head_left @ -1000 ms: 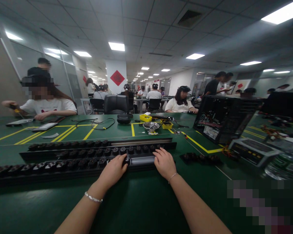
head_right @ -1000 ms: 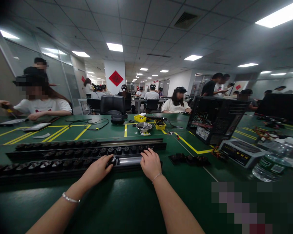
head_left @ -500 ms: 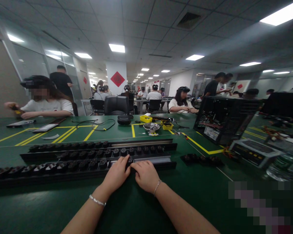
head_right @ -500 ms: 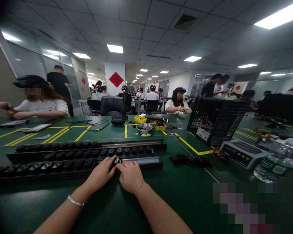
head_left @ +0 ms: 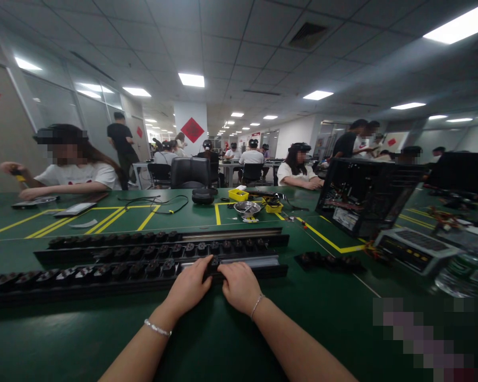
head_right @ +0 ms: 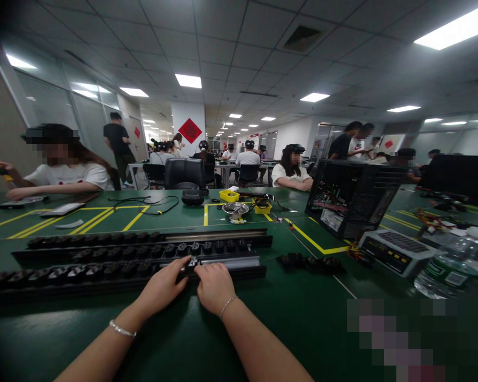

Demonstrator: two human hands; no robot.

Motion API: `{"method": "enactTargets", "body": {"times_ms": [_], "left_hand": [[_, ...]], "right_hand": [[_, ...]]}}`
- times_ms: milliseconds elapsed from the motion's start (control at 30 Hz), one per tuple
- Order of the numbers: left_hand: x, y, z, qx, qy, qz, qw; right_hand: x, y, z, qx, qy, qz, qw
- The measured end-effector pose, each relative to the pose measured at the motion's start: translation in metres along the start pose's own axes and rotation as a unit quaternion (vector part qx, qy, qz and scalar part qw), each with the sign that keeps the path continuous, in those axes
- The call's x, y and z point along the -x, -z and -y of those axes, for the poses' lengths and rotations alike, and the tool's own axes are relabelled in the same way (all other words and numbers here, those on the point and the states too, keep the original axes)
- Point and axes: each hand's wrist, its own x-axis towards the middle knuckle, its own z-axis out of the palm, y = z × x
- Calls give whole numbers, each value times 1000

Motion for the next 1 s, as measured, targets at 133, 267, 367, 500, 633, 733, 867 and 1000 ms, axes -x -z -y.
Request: {"method": "enactTargets", "body": {"times_ms": [133, 267, 367, 500, 633, 733, 867, 1000], "left_hand": [[0, -1, -3, -5, -24, -12, 1000], [0, -3, -5, -32, -13, -19, 999], [-1, -3, -6, -55, -8, -10, 998], [-2, -1, -8, -79, -6, 15, 997], [-2, 0, -9, -88, -1, 21, 996], [-2, -1, -8, -89, 3, 24, 996], [-1, -2, -7, -92, 1, 23, 995], [-1, -2, -8, -96, -3, 22, 995]], "right_hand": [[0, 0, -1, -7, 9, -2, 1000], [0, 0, -3, 2, 7, 6, 1000], [0, 2, -4, 14, 3, 12, 1000], [-1, 4, -5, 36, -11, 26, 999], [-1, 6, -7, 41, -14, 39, 998], [-1, 8, -8, 45, -21, 46, 998], [1, 11, -12, 51, -16, 53, 997], [3, 12, -15, 55, -14, 47, 997]]}}
